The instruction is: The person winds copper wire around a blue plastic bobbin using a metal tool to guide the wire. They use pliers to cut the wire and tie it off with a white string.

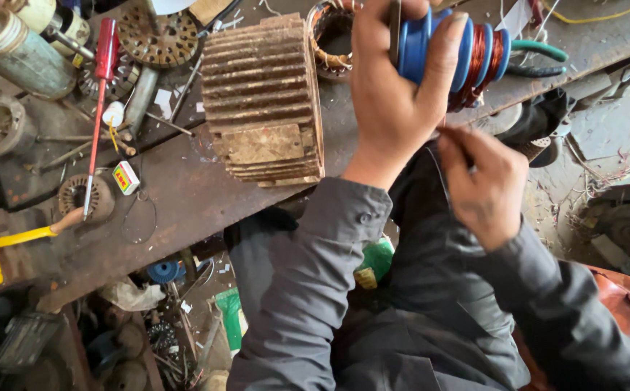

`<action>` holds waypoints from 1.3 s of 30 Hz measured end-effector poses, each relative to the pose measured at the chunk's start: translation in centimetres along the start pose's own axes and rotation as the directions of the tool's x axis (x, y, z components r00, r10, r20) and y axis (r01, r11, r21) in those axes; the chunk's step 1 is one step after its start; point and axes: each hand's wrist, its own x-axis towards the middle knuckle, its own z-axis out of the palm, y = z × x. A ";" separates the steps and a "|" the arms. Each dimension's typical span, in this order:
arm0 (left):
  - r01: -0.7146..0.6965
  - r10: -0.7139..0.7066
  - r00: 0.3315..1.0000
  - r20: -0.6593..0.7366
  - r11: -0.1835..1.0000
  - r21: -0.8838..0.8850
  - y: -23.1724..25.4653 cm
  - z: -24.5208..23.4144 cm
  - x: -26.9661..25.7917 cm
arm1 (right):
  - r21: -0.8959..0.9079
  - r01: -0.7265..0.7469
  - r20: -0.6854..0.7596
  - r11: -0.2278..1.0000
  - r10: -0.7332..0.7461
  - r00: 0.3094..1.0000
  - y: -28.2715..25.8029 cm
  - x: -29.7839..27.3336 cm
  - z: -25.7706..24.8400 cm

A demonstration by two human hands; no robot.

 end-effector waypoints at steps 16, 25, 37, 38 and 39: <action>-0.124 0.139 0.971 0.193 0.988 -0.091 1.4 -0.9 0.2 | 0.049 0.117 0.132 0.992 -0.122 0.984 4.0 9.8 -6.6; -0.013 0.068 0.978 0.197 0.964 -0.266 0.9 -0.4 -0.1 | 0.760 -0.387 0.175 0.522 0.408 0.896 8.7 3.6 1.7; -0.127 0.127 0.992 0.010 0.992 0.026 1.4 0.4 -0.7 | 0.184 -0.390 0.231 0.902 0.346 0.909 0.0 -0.7 -1.3; -0.134 0.135 0.991 -0.008 0.990 0.043 1.6 0.7 -0.7 | 0.111 -0.285 0.245 0.952 0.252 0.936 -1.6 -0.6 -2.8; -0.144 0.144 0.989 -0.008 0.988 0.054 1.6 0.7 -0.5 | 0.038 -0.172 0.266 0.984 0.156 0.951 -3.1 -0.4 -4.5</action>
